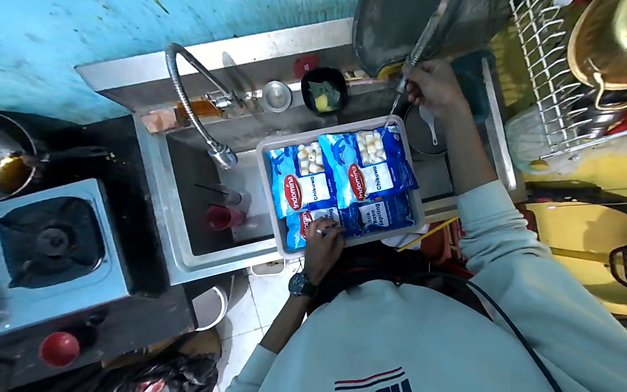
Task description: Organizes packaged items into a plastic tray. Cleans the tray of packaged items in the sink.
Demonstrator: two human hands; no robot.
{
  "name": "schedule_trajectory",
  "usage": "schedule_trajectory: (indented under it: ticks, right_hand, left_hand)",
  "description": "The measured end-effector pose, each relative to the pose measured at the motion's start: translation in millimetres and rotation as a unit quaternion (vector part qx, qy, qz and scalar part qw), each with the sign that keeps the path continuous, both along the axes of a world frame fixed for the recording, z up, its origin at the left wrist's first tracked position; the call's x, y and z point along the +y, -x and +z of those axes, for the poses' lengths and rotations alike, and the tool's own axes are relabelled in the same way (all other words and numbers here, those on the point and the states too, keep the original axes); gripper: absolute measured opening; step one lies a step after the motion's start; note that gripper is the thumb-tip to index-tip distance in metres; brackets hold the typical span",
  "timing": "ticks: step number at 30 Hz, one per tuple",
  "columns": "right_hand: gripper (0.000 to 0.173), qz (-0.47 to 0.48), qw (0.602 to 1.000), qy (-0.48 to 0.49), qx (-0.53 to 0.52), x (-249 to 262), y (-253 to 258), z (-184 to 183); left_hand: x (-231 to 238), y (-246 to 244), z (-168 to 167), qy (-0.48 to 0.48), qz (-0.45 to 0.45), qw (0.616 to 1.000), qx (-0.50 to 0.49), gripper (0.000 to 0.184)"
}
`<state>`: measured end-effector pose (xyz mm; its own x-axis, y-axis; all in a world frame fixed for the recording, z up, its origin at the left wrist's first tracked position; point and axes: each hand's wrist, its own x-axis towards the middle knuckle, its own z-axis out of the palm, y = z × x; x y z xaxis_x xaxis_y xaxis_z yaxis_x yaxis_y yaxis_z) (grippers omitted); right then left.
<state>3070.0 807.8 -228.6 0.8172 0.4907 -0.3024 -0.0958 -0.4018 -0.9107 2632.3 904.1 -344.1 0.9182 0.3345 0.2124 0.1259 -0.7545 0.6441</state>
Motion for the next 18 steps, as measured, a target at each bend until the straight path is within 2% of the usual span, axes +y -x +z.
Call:
schedule_trajectory:
  ticks: [3,18]
  right_hand:
    - [0.034,-0.004,1.0,0.009,0.0,-6.6,0.7,2.8]
    - [0.038,0.0,1.0,-0.013,-0.011,-37.3,14.7,-4.3]
  left_hand:
    - [-0.4,1.8,0.1,0.012,0.007,1.0,-0.004,0.014]
    - [2.2,1.4,2.9,0.036,0.0,0.999,-0.019,0.014]
